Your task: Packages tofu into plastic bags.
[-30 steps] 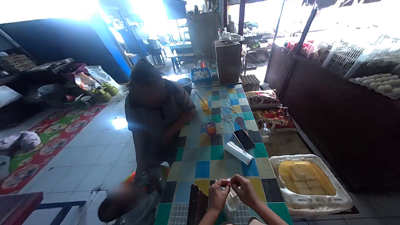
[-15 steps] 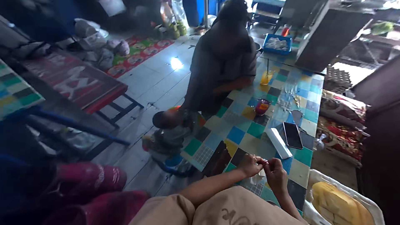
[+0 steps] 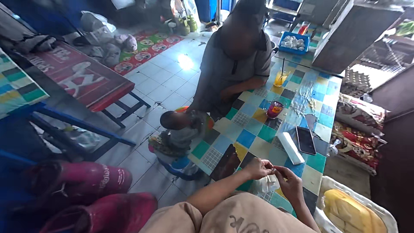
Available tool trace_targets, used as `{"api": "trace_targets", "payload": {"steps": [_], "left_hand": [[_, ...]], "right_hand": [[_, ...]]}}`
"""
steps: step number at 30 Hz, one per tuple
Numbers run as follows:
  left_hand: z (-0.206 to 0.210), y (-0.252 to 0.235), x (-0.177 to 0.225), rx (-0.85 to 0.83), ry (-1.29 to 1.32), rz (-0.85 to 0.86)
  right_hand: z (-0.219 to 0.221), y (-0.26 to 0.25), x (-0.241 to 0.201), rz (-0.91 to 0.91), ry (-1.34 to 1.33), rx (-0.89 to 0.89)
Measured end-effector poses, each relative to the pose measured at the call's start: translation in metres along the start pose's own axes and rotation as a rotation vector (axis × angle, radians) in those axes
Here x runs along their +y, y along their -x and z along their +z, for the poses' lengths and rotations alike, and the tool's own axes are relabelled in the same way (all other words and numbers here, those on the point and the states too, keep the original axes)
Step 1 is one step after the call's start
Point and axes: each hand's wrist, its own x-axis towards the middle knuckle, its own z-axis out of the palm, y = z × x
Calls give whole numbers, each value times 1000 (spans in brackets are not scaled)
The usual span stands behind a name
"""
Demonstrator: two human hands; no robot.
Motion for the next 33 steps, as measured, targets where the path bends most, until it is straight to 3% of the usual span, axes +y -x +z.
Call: {"api": "trace_targets", "payload": {"steps": [5,9,12,14,18,22,30,33], "left_hand": [[3,2,-4,23,79,-51],[6,3,-2,73,105,-112],[7,3,4,102,79,-129],[8,4,5,123,28,-31],[6,2,4,110,-168,344],[3,2,15,104,-360,519],[20,7,23,331,-82,400],[15,7,15,248,-16,293]], "right_hand": [[-2,2,-2,73,-61,-47],[3,9,4,-52,-63,-15],[5,12,-1,31,-117,20],[6,13,-7,133,-155,32],[5,14,-20,326,-237,13],[13,17,-20,108,-64,76],[25,14,-26,116,119,79],[21,12,-26,215,26,-10]]}}
